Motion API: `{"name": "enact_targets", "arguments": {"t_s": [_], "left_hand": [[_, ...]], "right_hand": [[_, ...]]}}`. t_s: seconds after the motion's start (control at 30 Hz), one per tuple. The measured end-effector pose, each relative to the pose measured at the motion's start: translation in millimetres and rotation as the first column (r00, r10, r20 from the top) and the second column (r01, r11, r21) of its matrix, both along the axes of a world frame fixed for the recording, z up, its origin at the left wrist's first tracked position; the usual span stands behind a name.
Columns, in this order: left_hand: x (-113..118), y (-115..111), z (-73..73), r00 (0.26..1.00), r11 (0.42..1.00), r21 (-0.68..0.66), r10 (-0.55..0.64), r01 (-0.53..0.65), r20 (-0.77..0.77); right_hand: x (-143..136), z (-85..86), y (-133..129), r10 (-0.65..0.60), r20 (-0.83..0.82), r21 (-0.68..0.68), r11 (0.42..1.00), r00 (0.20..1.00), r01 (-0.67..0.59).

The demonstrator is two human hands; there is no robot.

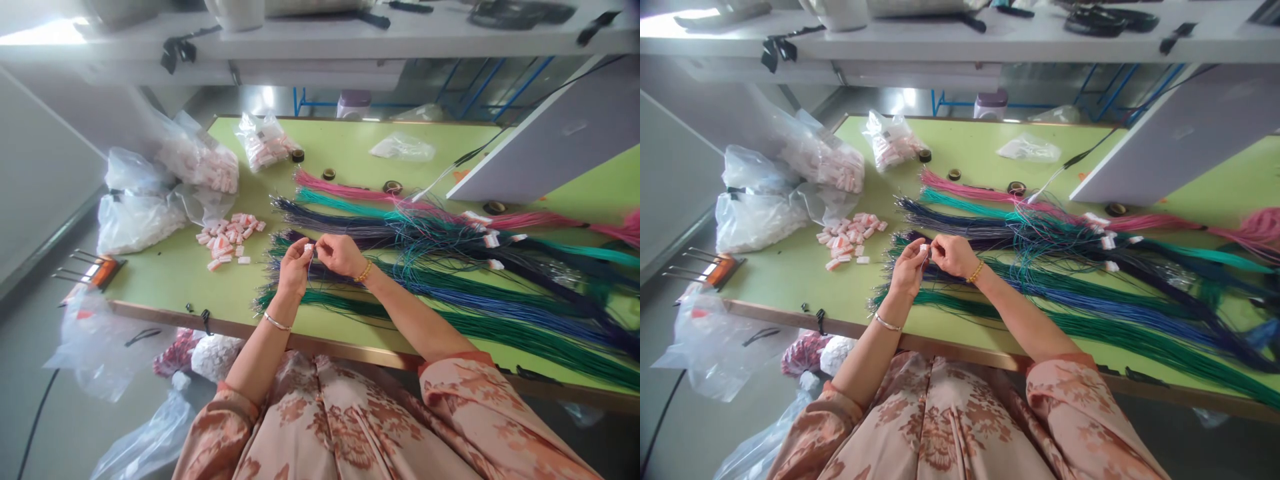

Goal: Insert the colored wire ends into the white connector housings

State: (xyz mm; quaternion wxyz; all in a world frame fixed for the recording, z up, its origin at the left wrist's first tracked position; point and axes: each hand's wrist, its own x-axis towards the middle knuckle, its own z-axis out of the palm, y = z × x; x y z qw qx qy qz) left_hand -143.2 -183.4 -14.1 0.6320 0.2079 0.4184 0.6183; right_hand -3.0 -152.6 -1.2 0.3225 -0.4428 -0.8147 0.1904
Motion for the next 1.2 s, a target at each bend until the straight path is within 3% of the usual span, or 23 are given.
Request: {"name": "enact_targets", "arguments": {"t_s": [0.2, 0.37, 0.47, 0.53, 0.63, 0.73, 0.9, 1.07, 1.2], "left_hand": [[3.9, -1.6, -5.9, 0.986, 0.997, 0.010, 0.077, -0.076, -0.146], [3.8, -2.2, 5.6, 0.997, 1.000, -0.017, 0.017, -0.019, -0.078], [3.9, 1.4, 19.6, 0.998, 1.000, -0.009, 0.025, -0.026, -0.053], [5.2, 6.3, 29.0, 0.998, 0.999, 0.029, 0.030, -0.029, -0.052], [9.0, 15.4, 37.5, 0.999, 0.998, 0.066, 0.010, -0.007, -0.050], [11.5, 22.8, 35.6, 1.000, 1.000, 0.030, -0.010, 0.011, -0.021], [6.9, 27.0, 23.3, 1.000, 0.999, -0.035, -0.015, 0.015, 0.013], [2.3, 26.9, 24.0, 0.999, 0.999, -0.034, -0.039, 0.039, 0.006], [1.9, 26.7, 27.3, 0.999, 0.998, -0.039, -0.047, 0.048, 0.012]], "right_hand": [[-9.3, -8.3, -4.1, -0.074, 0.106, 0.023, 0.997, 0.992, 0.072], [2.3, 1.0, -4.6, -0.004, -0.046, -0.072, 0.997, 0.999, 0.001], [18.9, 15.5, 20.1, 0.055, -0.156, -0.137, 0.988, 0.986, -0.077], [30.7, 23.5, 51.8, -0.003, -0.192, -0.140, 0.990, 0.981, -0.025], [42.8, 26.5, 108.0, -0.297, -0.050, -0.159, 0.945, 0.954, 0.286], [45.4, 19.5, 150.6, -0.411, 0.174, -0.203, 0.874, 0.895, 0.441], [41.3, 5.1, 174.2, -0.343, 0.397, -0.258, 0.849, 0.851, 0.462], [44.4, 3.5, 174.2, -0.295, 0.416, -0.238, 0.878, 0.860, 0.416], [48.7, 11.3, 173.9, -0.338, 0.455, -0.119, 0.894, 0.824, 0.433]]}}
